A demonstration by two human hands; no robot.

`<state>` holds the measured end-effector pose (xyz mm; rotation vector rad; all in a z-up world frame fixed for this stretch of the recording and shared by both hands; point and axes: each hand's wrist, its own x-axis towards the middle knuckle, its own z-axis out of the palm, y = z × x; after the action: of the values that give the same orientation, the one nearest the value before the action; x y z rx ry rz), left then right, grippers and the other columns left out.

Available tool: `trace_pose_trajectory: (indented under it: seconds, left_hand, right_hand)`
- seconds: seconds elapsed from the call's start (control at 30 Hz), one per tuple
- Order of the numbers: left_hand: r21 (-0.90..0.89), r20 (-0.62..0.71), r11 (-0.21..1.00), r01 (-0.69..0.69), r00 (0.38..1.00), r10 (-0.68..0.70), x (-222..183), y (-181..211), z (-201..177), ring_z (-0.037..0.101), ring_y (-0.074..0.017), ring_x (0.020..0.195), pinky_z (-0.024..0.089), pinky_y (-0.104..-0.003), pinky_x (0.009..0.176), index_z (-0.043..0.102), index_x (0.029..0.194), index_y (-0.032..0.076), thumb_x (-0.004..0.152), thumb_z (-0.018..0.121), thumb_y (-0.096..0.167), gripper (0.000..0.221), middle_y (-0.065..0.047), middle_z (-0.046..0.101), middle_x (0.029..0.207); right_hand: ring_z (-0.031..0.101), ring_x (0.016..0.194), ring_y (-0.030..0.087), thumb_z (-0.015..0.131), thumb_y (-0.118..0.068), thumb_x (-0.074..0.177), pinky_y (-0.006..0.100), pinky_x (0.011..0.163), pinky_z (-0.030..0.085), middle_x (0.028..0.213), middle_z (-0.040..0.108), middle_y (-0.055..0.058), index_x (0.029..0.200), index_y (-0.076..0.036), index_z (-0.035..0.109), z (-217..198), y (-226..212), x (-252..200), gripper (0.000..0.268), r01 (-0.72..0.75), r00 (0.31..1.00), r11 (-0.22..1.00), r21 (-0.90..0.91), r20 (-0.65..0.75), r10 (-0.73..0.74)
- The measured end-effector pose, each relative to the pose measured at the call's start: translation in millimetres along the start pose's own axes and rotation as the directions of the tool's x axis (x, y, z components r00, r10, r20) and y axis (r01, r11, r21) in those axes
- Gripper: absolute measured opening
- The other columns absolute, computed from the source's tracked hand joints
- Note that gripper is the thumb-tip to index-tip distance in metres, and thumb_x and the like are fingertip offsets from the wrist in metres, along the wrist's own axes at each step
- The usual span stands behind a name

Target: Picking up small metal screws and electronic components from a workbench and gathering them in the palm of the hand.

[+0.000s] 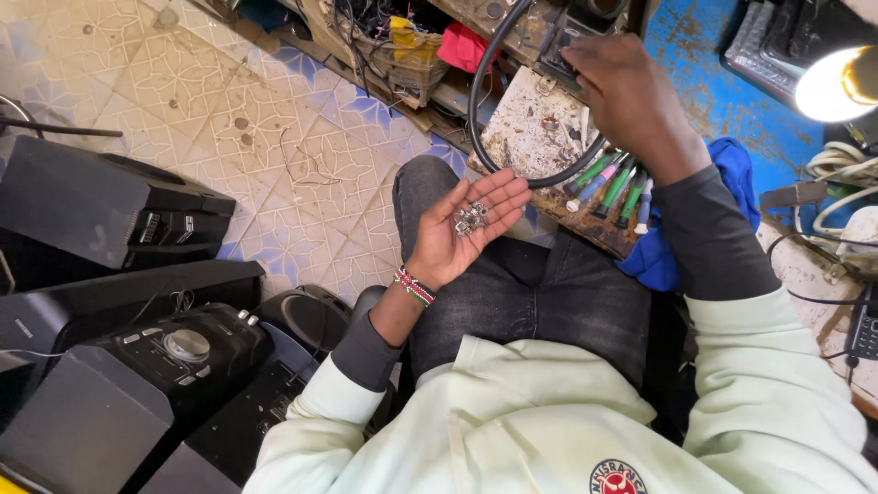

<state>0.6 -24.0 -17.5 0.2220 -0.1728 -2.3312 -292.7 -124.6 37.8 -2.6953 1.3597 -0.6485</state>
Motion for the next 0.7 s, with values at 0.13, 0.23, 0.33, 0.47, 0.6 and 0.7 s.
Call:
trace_pose_trajectory:
  seconds: [0.13, 0.23, 0.33, 0.47, 0.6, 0.7]
  left_hand:
    - [0.018, 0.009, 1.0, -0.019, 1.0, 0.018, -2.7, 1.6, 1.1, 0.047, -0.041, 0.143, 0.043, -0.045, 0.12, 0.044, 0.151, -0.009, 0.11, 0.046, 0.034, 0.059, -0.029, 0.046, 0.154]
    - [0.016, 0.026, 0.999, -0.029, 0.999, 0.028, -0.8, 2.5, -0.4, 0.048, -0.0408, 0.142, 0.042, -0.046, 0.121, 0.044, 0.15, -0.009, 0.111, 0.046, 0.033, 0.058, -0.029, 0.047, 0.153]
    - [0.011, 0.009, 1.0, -0.009, 1.0, 0.009, 0.1, 1.6, -1.1, 0.049, -0.0405, 0.142, 0.043, -0.045, 0.119, 0.045, 0.15, -0.01, 0.111, 0.045, 0.032, 0.057, -0.03, 0.047, 0.153]
    - [-0.008, 0.004, 1.0, -0.004, 1.0, 0.004, 0.2, 0.8, -3.5, 0.048, -0.0411, 0.142, 0.043, -0.046, 0.119, 0.043, 0.151, -0.01, 0.11, 0.046, 0.032, 0.058, -0.03, 0.047, 0.153]
    - [-0.026, 0.027, 1.0, -0.009, 1.0, 0.01, 0.7, 1.0, -6.6, 0.047, -0.0411, 0.143, 0.042, -0.046, 0.12, 0.043, 0.151, -0.01, 0.111, 0.046, 0.031, 0.057, -0.029, 0.046, 0.153]
    - [0.002, 0.003, 1.0, -0.007, 1.0, 0.007, 0.1, 1.5, -3.5, 0.048, -0.041, 0.142, 0.043, -0.046, 0.119, 0.044, 0.15, -0.009, 0.111, 0.045, 0.032, 0.057, -0.029, 0.047, 0.153]
  right_hand:
    - [0.046, 0.133, 0.049, 0.064, 0.01, 0.103, 0.067, 0.106, 0.051, 0.148, 0.053, 0.026, 0.15, 0.005, 0.06, 7.0, 1.8, 2.3, 0.047, -0.071, 0.985, 0.984, -0.161, 0.144, 0.095]
    - [0.048, 0.125, 0.045, 0.07, 0.003, 0.102, 0.062, 0.093, 0.045, 0.142, 0.058, 0.019, 0.147, -0.001, 0.067, 6.7, 14.4, -0.7, 0.045, -0.023, 0.989, 0.98, -0.199, 0.141, 0.052]
    - [0.051, 0.123, 0.041, 0.073, 0.002, 0.099, 0.054, 0.089, 0.042, 0.132, 0.065, 0.016, 0.145, -0.003, 0.072, 3.3, 19.1, -2.8, 0.047, -0.016, 0.99, 0.982, -0.187, 0.133, 0.041]
    - [0.051, 0.129, 0.044, 0.064, 0.002, 0.107, 0.061, 0.107, 0.045, 0.14, 0.06, 0.018, 0.145, -0.004, 0.067, 4.6, 30.6, 0.3, 0.039, -0.007, 0.984, 0.995, -0.102, 0.178, 0.025]
    - [0.063, 0.115, 0.042, 0.063, -0.004, 0.11, 0.056, 0.095, 0.059, 0.131, 0.066, 0.018, 0.134, -0.001, 0.072, -0.7, 35.0, 13.2, 0.026, -0.025, 0.971, 0.998, -0.051, 0.236, 0.037]
    - [0.063, 0.111, 0.043, 0.059, -0.006, 0.113, 0.058, 0.09, 0.058, 0.13, 0.064, 0.019, 0.132, -0.001, 0.07, -2.6, 37.0, 16.4, 0.022, -0.079, 0.963, 0.997, -0.014, 0.256, 0.08]
